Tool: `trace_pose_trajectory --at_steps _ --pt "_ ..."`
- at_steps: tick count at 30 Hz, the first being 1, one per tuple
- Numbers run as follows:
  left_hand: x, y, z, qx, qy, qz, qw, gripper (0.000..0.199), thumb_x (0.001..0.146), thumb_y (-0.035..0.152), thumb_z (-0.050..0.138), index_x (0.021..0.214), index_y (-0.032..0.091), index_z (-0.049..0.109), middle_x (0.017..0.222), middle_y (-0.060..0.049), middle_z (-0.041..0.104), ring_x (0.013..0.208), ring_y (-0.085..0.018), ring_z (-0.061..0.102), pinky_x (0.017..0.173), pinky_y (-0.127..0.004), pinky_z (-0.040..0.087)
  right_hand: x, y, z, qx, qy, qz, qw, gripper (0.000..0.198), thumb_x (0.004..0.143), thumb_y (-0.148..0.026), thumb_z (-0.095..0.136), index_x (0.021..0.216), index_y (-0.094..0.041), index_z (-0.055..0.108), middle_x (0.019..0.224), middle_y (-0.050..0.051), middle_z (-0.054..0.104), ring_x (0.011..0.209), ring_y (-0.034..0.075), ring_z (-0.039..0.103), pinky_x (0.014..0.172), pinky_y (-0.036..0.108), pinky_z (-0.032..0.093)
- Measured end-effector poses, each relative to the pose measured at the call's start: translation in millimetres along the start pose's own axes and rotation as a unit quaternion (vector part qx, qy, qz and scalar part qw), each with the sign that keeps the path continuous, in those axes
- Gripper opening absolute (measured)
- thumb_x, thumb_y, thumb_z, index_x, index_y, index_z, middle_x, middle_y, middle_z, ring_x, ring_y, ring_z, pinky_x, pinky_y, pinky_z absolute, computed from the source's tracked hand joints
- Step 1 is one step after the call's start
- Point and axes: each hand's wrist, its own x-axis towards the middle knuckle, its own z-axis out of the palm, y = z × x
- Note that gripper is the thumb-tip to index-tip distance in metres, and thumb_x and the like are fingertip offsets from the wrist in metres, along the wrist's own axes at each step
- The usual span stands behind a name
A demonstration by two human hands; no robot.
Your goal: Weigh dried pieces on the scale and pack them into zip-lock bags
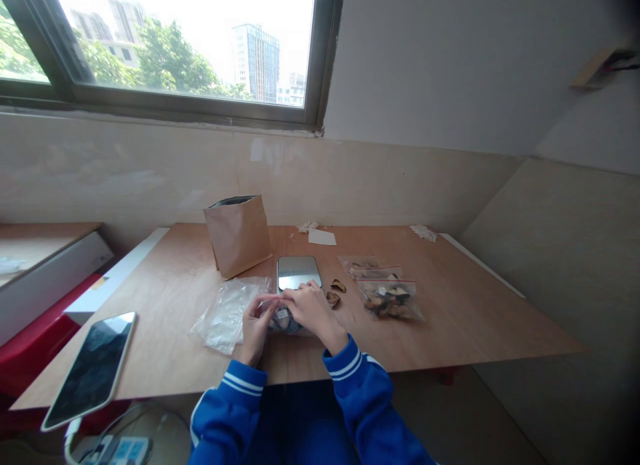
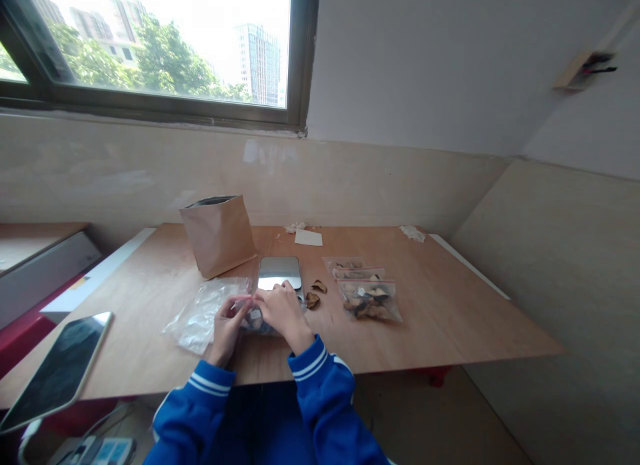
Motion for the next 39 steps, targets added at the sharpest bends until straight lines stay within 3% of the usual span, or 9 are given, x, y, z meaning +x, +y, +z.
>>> trace_pose_trajectory --at_steps 3,10,16,22,25,29,35,39 --pt "0 2 1 -0.023 0.008 -0.006 1.000 0.023 0.072 0.036 0.075 0.082 0.017 0.068 0.081 -0.002 0.069 0.070 -0.014 0.063 0.062 -0.023 0.050 -1 0 -1 0.006 -0.001 -0.014 1.000 0.022 0.098 -0.027 0.045 0.098 -0.022 0.067 0.087 0.006 0.072 0.087 0.018 0.061 0.084 0.031 0.031" --pt "1 3 2 -0.028 -0.024 0.024 0.999 0.019 0.070 0.033 0.077 0.075 0.017 0.067 0.077 -0.002 0.065 0.075 -0.015 0.062 0.068 -0.024 0.050 -1 3 8 0.004 0.021 0.005 1.000 0.022 0.093 -0.013 0.046 0.089 -0.021 0.066 0.081 0.004 0.070 0.075 0.016 0.059 0.083 0.030 0.031" --pt "3 -2 -2 -0.017 0.011 0.008 1.000 0.023 0.072 0.037 0.075 0.079 0.017 0.067 0.078 -0.002 0.066 0.076 -0.015 0.062 0.067 -0.023 0.049 -8 10 9 0.016 0.037 0.013 0.999 0.023 0.098 -0.029 0.047 0.088 -0.023 0.066 0.084 0.003 0.071 0.085 0.018 0.061 0.079 0.029 0.033" --pt "1 -3 -2 0.005 -0.021 -0.017 1.000 0.026 0.073 0.039 0.074 0.084 0.016 0.070 0.082 -0.005 0.070 0.077 -0.018 0.064 0.067 -0.025 0.050 -11 15 12 0.037 0.036 0.022 0.998 0.026 0.091 -0.007 0.048 0.087 -0.022 0.069 0.083 0.001 0.073 0.074 0.015 0.061 0.085 0.030 0.032" --pt "1 0 0 0.025 -0.037 -0.004 0.999 0.025 0.072 0.038 0.075 0.082 0.016 0.073 0.084 -0.007 0.071 0.081 -0.020 0.065 0.072 -0.028 0.052 -11 15 12 0.035 0.032 0.018 0.999 0.023 0.094 -0.014 0.050 0.089 -0.022 0.070 0.080 0.002 0.072 0.072 0.015 0.061 0.084 0.030 0.034" --pt "2 3 0 0.026 -0.026 -0.007 0.999 0.025 0.071 0.039 0.075 0.080 0.016 0.074 0.083 -0.006 0.071 0.078 -0.020 0.066 0.069 -0.028 0.052 -14 22 12 0.021 0.046 0.019 0.999 0.024 0.096 -0.031 0.051 0.088 -0.022 0.071 0.083 0.005 0.071 0.084 0.019 0.061 0.081 0.030 0.036" --pt "1 5 0 0.017 -0.028 -0.038 0.999 0.026 0.071 0.039 0.075 0.082 0.015 0.073 0.080 -0.005 0.072 0.076 -0.018 0.066 0.065 -0.025 0.050 -21 28 19 0.047 0.044 0.036 0.997 0.026 0.095 -0.015 0.049 0.087 -0.024 0.073 0.082 0.001 0.074 0.075 0.015 0.062 0.085 0.030 0.034" --pt "1 2 -2 -0.008 0.004 -0.047 0.999 0.034 0.071 0.046 0.074 0.082 0.014 0.074 0.084 -0.007 0.072 0.077 -0.019 0.066 0.064 -0.025 0.050 -24 31 16 0.047 0.058 0.050 0.996 0.024 0.096 -0.028 0.052 0.087 -0.024 0.073 0.081 0.003 0.073 0.081 0.017 0.062 0.081 0.030 0.034"
